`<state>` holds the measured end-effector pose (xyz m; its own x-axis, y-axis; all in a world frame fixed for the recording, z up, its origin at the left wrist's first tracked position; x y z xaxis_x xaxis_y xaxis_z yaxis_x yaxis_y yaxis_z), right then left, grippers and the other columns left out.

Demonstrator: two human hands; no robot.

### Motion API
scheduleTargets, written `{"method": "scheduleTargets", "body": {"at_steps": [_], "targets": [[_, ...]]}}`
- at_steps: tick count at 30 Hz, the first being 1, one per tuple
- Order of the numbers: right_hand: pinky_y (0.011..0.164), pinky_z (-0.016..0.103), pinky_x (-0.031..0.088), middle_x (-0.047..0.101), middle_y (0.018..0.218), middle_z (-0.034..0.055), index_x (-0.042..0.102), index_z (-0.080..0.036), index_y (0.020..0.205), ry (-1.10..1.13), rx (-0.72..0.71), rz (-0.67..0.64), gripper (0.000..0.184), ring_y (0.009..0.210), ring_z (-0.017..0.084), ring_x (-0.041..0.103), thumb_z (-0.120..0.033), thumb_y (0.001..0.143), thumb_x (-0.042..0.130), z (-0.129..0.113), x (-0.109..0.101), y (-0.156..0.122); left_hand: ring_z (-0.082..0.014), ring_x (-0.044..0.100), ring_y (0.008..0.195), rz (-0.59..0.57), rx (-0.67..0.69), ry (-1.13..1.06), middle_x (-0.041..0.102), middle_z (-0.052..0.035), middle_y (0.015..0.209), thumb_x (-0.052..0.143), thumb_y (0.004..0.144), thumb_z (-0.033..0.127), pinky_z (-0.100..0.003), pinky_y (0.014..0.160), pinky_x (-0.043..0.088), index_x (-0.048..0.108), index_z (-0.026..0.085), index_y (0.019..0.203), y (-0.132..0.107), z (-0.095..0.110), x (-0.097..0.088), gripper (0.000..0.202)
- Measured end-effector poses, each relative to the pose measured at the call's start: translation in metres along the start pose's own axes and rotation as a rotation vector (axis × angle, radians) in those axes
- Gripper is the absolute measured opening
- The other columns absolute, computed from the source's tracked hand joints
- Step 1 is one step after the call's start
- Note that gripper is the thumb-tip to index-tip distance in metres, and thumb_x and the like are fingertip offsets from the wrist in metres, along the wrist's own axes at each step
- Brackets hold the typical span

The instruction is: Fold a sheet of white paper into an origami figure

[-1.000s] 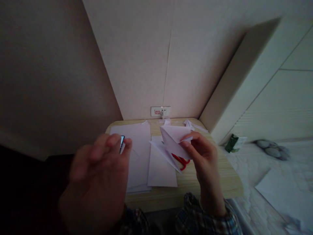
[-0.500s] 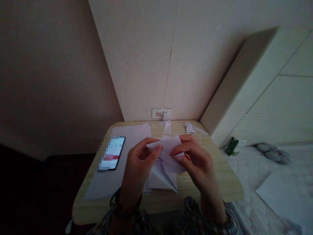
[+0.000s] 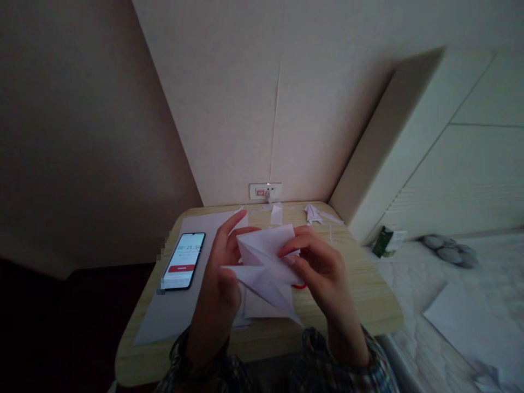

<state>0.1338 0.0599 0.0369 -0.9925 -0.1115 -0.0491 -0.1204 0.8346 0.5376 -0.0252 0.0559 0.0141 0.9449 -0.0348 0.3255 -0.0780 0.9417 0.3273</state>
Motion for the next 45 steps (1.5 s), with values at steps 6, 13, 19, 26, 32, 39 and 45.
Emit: {"method": "scheduleTargets", "body": {"at_steps": [6, 13, 19, 26, 32, 39, 45], "targets": [[0.072, 0.027, 0.048, 0.068, 0.091, -0.0019, 0.077, -0.031, 0.086, -0.005, -0.003, -0.017, 0.017, 0.081, 0.014, 0.060, -0.019, 0.090, 0.065, -0.005, -0.002, -0.003, -0.0143, 0.069, 0.073, 0.062, -0.111, 0.084, 0.075, 0.0019, 0.092, 0.086, 0.069, 0.031, -0.019, 0.061, 0.056, 0.063, 0.028, 0.122, -0.007, 0.011, 0.009, 0.058], [0.082, 0.028, 0.049, 0.063, 0.110, -0.0001, 0.078, -0.033, 0.095, -0.043, -0.070, -0.037, 0.019, 0.095, 0.015, 0.061, -0.024, 0.094, 0.062, -0.012, -0.001, -0.004, -0.0171, 0.071, 0.071, 0.173, -0.238, 0.026, 0.078, -0.0024, 0.081, 0.082, 0.070, 0.026, -0.022, 0.062, 0.057, 0.075, 0.017, 0.089, -0.009, -0.007, 0.006, 0.022], [0.084, 0.031, 0.048, 0.057, 0.120, 0.0008, 0.071, -0.031, 0.095, -0.109, -0.111, 0.082, 0.010, 0.109, 0.019, 0.055, -0.024, 0.089, 0.069, -0.016, -0.007, -0.008, -0.0156, 0.069, 0.073, 0.242, -0.166, 0.078, 0.075, 0.0010, 0.076, 0.080, 0.069, 0.022, -0.022, 0.067, 0.055, 0.073, 0.018, 0.081, -0.010, -0.008, 0.002, 0.015], [0.095, 0.036, 0.043, 0.060, 0.102, 0.0006, 0.067, -0.027, 0.086, -0.128, -0.203, 0.131, 0.010, 0.113, 0.021, 0.054, -0.017, 0.088, 0.068, -0.025, -0.010, -0.008, -0.0074, 0.049, 0.051, 0.150, -0.201, 0.046, 0.059, 0.0071, 0.059, 0.077, 0.068, 0.017, -0.014, 0.047, 0.041, 0.062, 0.018, 0.065, -0.014, -0.011, 0.011, 0.015], [0.086, 0.033, 0.046, 0.062, 0.100, 0.0009, 0.065, -0.026, 0.082, 0.005, -0.116, 0.166, 0.010, 0.111, 0.020, 0.054, -0.018, 0.088, 0.069, -0.017, -0.010, -0.010, -0.0079, 0.048, 0.053, 0.144, -0.291, 0.002, 0.059, 0.0065, 0.062, 0.079, 0.064, 0.016, -0.016, 0.048, 0.040, 0.053, 0.018, 0.061, -0.019, -0.007, 0.019, 0.027], [0.068, 0.024, 0.049, 0.064, 0.095, -0.0003, 0.065, -0.025, 0.080, 0.119, -0.004, 0.193, 0.015, 0.087, 0.014, 0.060, -0.013, 0.088, 0.066, -0.013, -0.009, -0.010, -0.0079, 0.043, 0.051, 0.079, -0.311, -0.053, 0.051, 0.0086, 0.056, 0.078, 0.064, 0.013, -0.017, 0.047, 0.037, 0.048, 0.020, 0.060, -0.016, -0.008, 0.026, 0.031], [0.065, 0.022, 0.049, 0.063, 0.084, -0.0009, 0.065, -0.023, 0.077, 0.181, 0.028, 0.211, 0.015, 0.078, 0.013, 0.061, -0.011, 0.086, 0.066, -0.013, -0.009, -0.011, -0.0096, 0.049, 0.053, 0.073, -0.348, 0.003, 0.057, 0.0071, 0.058, 0.080, 0.065, 0.016, -0.018, 0.050, 0.039, 0.058, 0.020, 0.068, -0.017, -0.014, 0.025, 0.023]]}}
Point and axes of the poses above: each hand's wrist, its own y-axis towards the middle knuckle, its own x-axis out of the palm, z = x × y, the point moved 7 cm from there along y, towards the middle knuckle
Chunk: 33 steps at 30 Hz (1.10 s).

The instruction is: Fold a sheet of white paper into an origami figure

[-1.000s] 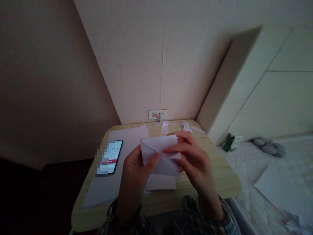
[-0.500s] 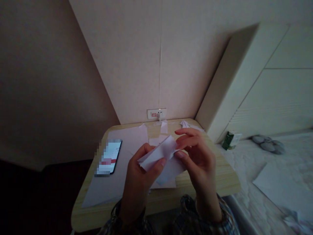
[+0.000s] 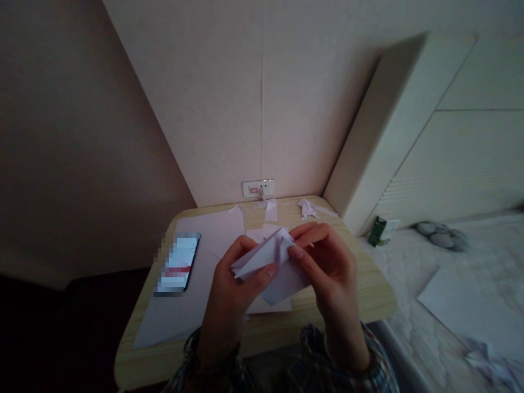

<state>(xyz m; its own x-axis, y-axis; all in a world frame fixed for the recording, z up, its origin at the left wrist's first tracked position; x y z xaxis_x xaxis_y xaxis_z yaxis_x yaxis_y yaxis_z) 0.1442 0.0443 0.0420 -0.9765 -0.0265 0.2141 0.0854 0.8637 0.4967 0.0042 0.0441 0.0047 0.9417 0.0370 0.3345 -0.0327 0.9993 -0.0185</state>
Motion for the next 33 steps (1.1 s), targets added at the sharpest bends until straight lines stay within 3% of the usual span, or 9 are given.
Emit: {"method": "scheduleTargets", "body": {"at_steps": [4, 7, 13, 19, 25, 33], "targets": [[0.065, 0.022, 0.048, 0.064, 0.083, -0.0018, 0.063, -0.023, 0.077, -0.037, 0.012, -0.038, 0.015, 0.077, 0.012, 0.061, -0.012, 0.086, 0.066, 0.002, 0.001, 0.001, -0.0126, 0.063, 0.068, 0.007, 0.093, 0.207, 0.071, 0.0060, 0.076, 0.079, 0.067, 0.015, -0.018, 0.060, 0.048, 0.069, 0.024, 0.086, -0.001, 0.012, -0.002, 0.023], [0.064, 0.023, 0.048, 0.065, 0.083, -0.0013, 0.061, -0.023, 0.076, -0.075, 0.023, -0.073, 0.014, 0.076, 0.013, 0.061, -0.014, 0.086, 0.066, 0.004, 0.003, 0.002, -0.0128, 0.068, 0.077, -0.013, 0.168, 0.342, 0.073, 0.0074, 0.081, 0.078, 0.070, 0.011, -0.018, 0.068, 0.051, 0.072, 0.027, 0.088, -0.001, 0.021, -0.003, 0.025], [0.065, 0.024, 0.051, 0.064, 0.081, -0.0003, 0.060, -0.023, 0.077, -0.049, 0.063, -0.086, 0.013, 0.076, 0.014, 0.062, -0.015, 0.085, 0.065, 0.006, 0.004, 0.003, -0.0146, 0.070, 0.081, -0.057, 0.181, 0.335, 0.075, 0.0074, 0.085, 0.084, 0.066, 0.015, -0.019, 0.071, 0.053, 0.073, 0.030, 0.090, -0.001, 0.024, -0.004, 0.030], [0.065, 0.022, 0.050, 0.064, 0.082, -0.0016, 0.063, -0.023, 0.080, -0.060, 0.069, -0.069, 0.012, 0.076, 0.012, 0.062, -0.014, 0.085, 0.065, 0.007, 0.002, 0.002, -0.0192, 0.070, 0.077, -0.058, 0.139, 0.314, 0.076, 0.0035, 0.089, 0.085, 0.062, 0.019, -0.022, 0.064, 0.054, 0.075, 0.030, 0.095, -0.008, 0.024, -0.002, 0.036], [0.067, 0.021, 0.049, 0.064, 0.081, -0.0028, 0.064, -0.023, 0.081, -0.048, 0.083, -0.097, 0.012, 0.077, 0.011, 0.062, -0.013, 0.085, 0.066, 0.008, 0.004, 0.003, -0.0201, 0.070, 0.071, 0.060, 0.108, 0.320, 0.075, -0.0001, 0.078, 0.074, 0.072, 0.024, -0.023, 0.059, 0.052, 0.075, 0.025, 0.091, -0.012, 0.025, -0.004, 0.019], [0.066, 0.023, 0.051, 0.065, 0.081, -0.0011, 0.063, -0.023, 0.076, -0.054, 0.076, -0.054, 0.013, 0.076, 0.013, 0.063, -0.014, 0.084, 0.066, 0.008, 0.003, 0.003, -0.0168, 0.069, 0.058, -0.078, 0.078, 0.355, 0.075, 0.0032, 0.066, 0.076, 0.071, 0.015, -0.020, 0.053, 0.050, 0.074, 0.026, 0.098, -0.003, 0.016, -0.007, 0.029]]}}
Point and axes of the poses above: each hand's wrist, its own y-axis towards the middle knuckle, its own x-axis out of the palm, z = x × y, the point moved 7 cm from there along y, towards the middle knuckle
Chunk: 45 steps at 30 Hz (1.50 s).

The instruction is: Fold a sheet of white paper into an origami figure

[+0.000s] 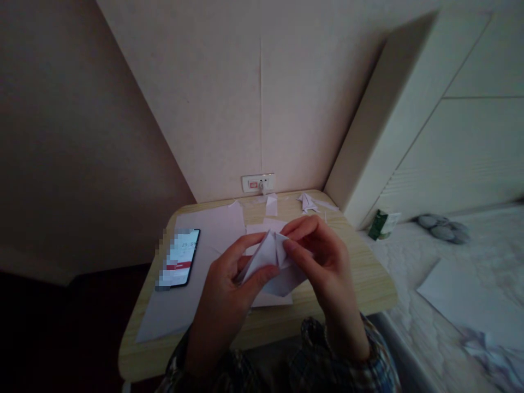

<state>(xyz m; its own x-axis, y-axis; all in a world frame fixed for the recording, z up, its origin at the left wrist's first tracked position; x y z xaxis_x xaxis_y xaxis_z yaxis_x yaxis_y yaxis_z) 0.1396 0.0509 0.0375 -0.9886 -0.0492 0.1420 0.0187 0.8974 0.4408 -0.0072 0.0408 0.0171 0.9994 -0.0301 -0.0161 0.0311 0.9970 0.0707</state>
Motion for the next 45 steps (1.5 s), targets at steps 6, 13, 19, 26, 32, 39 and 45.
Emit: {"method": "scheduleTargets", "body": {"at_steps": [6, 13, 19, 26, 32, 39, 45], "targets": [[0.068, 0.025, 0.054, 0.065, 0.081, -0.0006, 0.062, -0.023, 0.077, -0.032, -0.022, 0.044, 0.012, 0.077, 0.014, 0.064, -0.013, 0.083, 0.066, -0.004, -0.001, 0.000, -0.0151, 0.068, 0.055, 0.038, -0.017, -0.019, 0.075, 0.0038, 0.062, 0.081, 0.069, 0.021, -0.018, 0.050, 0.050, 0.075, 0.026, 0.098, 0.000, 0.000, 0.003, 0.030], [0.068, 0.022, 0.054, 0.066, 0.080, -0.0033, 0.063, -0.024, 0.085, 0.035, 0.025, 0.040, 0.016, 0.075, 0.012, 0.065, -0.011, 0.080, 0.071, -0.002, 0.000, 0.002, -0.0137, 0.068, 0.057, 0.132, -0.005, -0.045, 0.077, 0.0033, 0.069, 0.079, 0.069, 0.017, -0.018, 0.052, 0.051, 0.075, 0.025, 0.095, -0.004, 0.004, 0.002, 0.027], [0.065, 0.020, 0.053, 0.066, 0.078, -0.0042, 0.065, -0.024, 0.082, 0.034, 0.019, 0.049, 0.015, 0.073, 0.010, 0.065, -0.010, 0.080, 0.071, -0.003, -0.001, 0.000, -0.0151, 0.071, 0.059, 0.105, -0.012, -0.080, 0.077, 0.0062, 0.067, 0.081, 0.061, 0.007, -0.017, 0.052, 0.053, 0.076, 0.026, 0.090, -0.004, 0.007, 0.002, 0.035], [0.068, 0.018, 0.053, 0.067, 0.079, -0.0056, 0.066, -0.025, 0.083, 0.022, -0.003, 0.063, 0.019, 0.075, 0.009, 0.065, -0.007, 0.078, 0.072, -0.006, -0.002, -0.001, -0.0152, 0.072, 0.061, 0.155, 0.021, -0.057, 0.078, 0.0045, 0.070, 0.080, 0.068, 0.017, -0.018, 0.054, 0.053, 0.074, 0.025, 0.088, -0.006, 0.008, 0.005, 0.022], [0.068, 0.014, 0.051, 0.066, 0.078, -0.0069, 0.066, -0.025, 0.083, 0.028, 0.014, 0.054, 0.019, 0.074, 0.006, 0.064, -0.007, 0.080, 0.072, -0.005, -0.003, -0.002, -0.0162, 0.073, 0.064, 0.133, 0.003, 0.007, 0.077, 0.0041, 0.070, 0.075, 0.072, 0.020, -0.019, 0.056, 0.055, 0.072, 0.022, 0.090, -0.007, 0.005, 0.009, 0.018], [0.067, 0.014, 0.049, 0.066, 0.078, -0.0077, 0.068, -0.026, 0.082, 0.047, 0.038, 0.031, 0.019, 0.073, 0.006, 0.064, -0.008, 0.079, 0.073, -0.007, -0.003, -0.003, -0.0174, 0.075, 0.066, 0.075, -0.010, -0.024, 0.079, 0.0030, 0.074, 0.076, 0.073, 0.021, -0.020, 0.059, 0.057, 0.073, 0.024, 0.092, -0.003, 0.002, 0.011, 0.020], [0.067, 0.020, 0.046, 0.069, 0.077, -0.0063, 0.072, -0.025, 0.079, -0.030, 0.060, -0.043, 0.011, 0.074, 0.009, 0.062, -0.015, 0.079, 0.075, -0.004, -0.001, -0.002, -0.0156, 0.074, 0.062, 0.054, -0.013, 0.011, 0.079, 0.0056, 0.069, 0.077, 0.074, 0.023, -0.019, 0.056, 0.054, 0.070, 0.025, 0.105, -0.004, 0.002, 0.014, 0.032]]}}
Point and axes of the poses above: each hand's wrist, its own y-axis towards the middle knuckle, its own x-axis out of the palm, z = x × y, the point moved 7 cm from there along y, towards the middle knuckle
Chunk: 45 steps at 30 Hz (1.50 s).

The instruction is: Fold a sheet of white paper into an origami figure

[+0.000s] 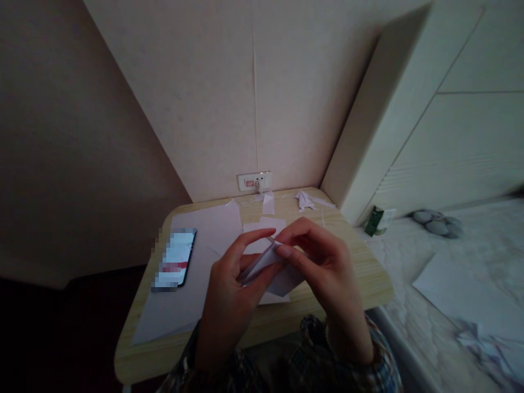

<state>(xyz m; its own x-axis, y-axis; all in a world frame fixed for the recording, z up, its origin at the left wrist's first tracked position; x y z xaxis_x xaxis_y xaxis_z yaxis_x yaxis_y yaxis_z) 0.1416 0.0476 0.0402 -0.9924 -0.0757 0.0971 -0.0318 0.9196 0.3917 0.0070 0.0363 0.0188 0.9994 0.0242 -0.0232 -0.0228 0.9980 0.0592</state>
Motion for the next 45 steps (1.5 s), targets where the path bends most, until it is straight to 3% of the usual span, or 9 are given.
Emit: {"method": "scheduleTargets", "body": {"at_steps": [10, 15, 22, 24, 27, 32, 37, 45], "targets": [[0.063, 0.024, 0.041, 0.063, 0.071, -0.0058, 0.068, -0.022, 0.073, -0.033, -0.022, 0.027, 0.012, 0.069, 0.010, 0.057, -0.016, 0.081, 0.074, -0.0008, -0.0026, -0.0007, -0.0140, 0.074, 0.061, -0.058, 0.036, 0.032, 0.077, 0.0078, 0.065, 0.076, 0.075, 0.020, -0.017, 0.056, 0.053, 0.070, 0.026, 0.105, 0.0009, -0.0019, 0.0022, 0.031], [0.060, 0.024, 0.038, 0.058, 0.066, -0.0073, 0.062, -0.021, 0.067, -0.116, -0.057, 0.057, 0.020, 0.065, 0.009, 0.053, -0.016, 0.082, 0.074, -0.0046, -0.0029, -0.0024, -0.0149, 0.076, 0.069, -0.120, 0.068, 0.067, 0.081, 0.0053, 0.077, 0.073, 0.077, 0.018, -0.017, 0.060, 0.056, 0.069, 0.025, 0.105, 0.0015, -0.0018, 0.0041, 0.029], [0.074, 0.024, 0.044, 0.067, 0.083, -0.0055, 0.071, -0.025, 0.086, -0.104, -0.033, -0.047, 0.010, 0.082, 0.012, 0.060, -0.016, 0.082, 0.073, -0.0001, -0.0062, 0.0004, -0.0127, 0.074, 0.066, 0.048, 0.073, 0.016, 0.079, 0.0071, 0.073, 0.075, 0.073, 0.015, -0.015, 0.058, 0.054, 0.073, 0.027, 0.093, -0.0014, 0.0036, -0.0035, 0.024], [0.073, 0.024, 0.043, 0.066, 0.080, -0.0054, 0.070, -0.024, 0.083, -0.131, -0.046, -0.061, 0.009, 0.080, 0.011, 0.059, -0.015, 0.082, 0.072, -0.0008, -0.0069, 0.0003, -0.0123, 0.074, 0.065, 0.075, 0.063, -0.009, 0.080, 0.0067, 0.073, 0.076, 0.072, 0.015, -0.015, 0.058, 0.054, 0.073, 0.027, 0.093, -0.0026, 0.0042, -0.0045, 0.025], [0.067, 0.024, 0.042, 0.064, 0.074, -0.0059, 0.067, -0.023, 0.077, -0.161, -0.067, -0.051, 0.012, 0.073, 0.011, 0.057, -0.014, 0.084, 0.070, -0.0018, -0.0074, -0.0003, -0.0125, 0.074, 0.065, 0.083, 0.063, -0.007, 0.079, 0.0066, 0.072, 0.076, 0.072, 0.016, -0.015, 0.058, 0.054, 0.073, 0.027, 0.095, -0.0030, 0.0041, -0.0055, 0.026], [0.062, 0.025, 0.040, 0.061, 0.070, -0.0059, 0.064, -0.022, 0.072, -0.164, -0.061, -0.008, 0.016, 0.068, 0.011, 0.055, -0.017, 0.083, 0.073, -0.0008, -0.0088, -0.0006, -0.0136, 0.074, 0.079, 0.031, 0.135, 0.084, 0.080, 0.0060, 0.087, 0.075, 0.075, 0.017, -0.017, 0.068, 0.056, 0.072, 0.026, 0.091, -0.0005, 0.0061, -0.0041, 0.019], [0.061, 0.025, 0.039, 0.062, 0.067, -0.0063, 0.063, -0.023, 0.070, -0.198, -0.070, 0.023, 0.018, 0.066, 0.012, 0.054, -0.016, 0.083, 0.074, -0.0035, -0.0085, -0.0032, -0.0101, 0.068, 0.066, -0.018, 0.174, 0.159, 0.073, 0.0090, 0.071, 0.072, 0.077, 0.016, -0.015, 0.060, 0.051, 0.068, 0.023, 0.077, 0.0010, 0.0075, -0.0025, 0.008], [0.058, 0.026, 0.038, 0.062, 0.064, -0.0055, 0.064, -0.022, 0.068, -0.195, -0.013, 0.018, 0.018, 0.063, 0.012, 0.054, -0.018, 0.083, 0.072, 0.0005, -0.0061, -0.0016, -0.0090, 0.056, 0.056, -0.029, 0.161, 0.249, 0.061, 0.0086, 0.059, 0.067, 0.079, 0.021, -0.016, 0.052, 0.042, 0.063, 0.020, 0.069, 0.0043, 0.0056, -0.0045, 0.011]]}}
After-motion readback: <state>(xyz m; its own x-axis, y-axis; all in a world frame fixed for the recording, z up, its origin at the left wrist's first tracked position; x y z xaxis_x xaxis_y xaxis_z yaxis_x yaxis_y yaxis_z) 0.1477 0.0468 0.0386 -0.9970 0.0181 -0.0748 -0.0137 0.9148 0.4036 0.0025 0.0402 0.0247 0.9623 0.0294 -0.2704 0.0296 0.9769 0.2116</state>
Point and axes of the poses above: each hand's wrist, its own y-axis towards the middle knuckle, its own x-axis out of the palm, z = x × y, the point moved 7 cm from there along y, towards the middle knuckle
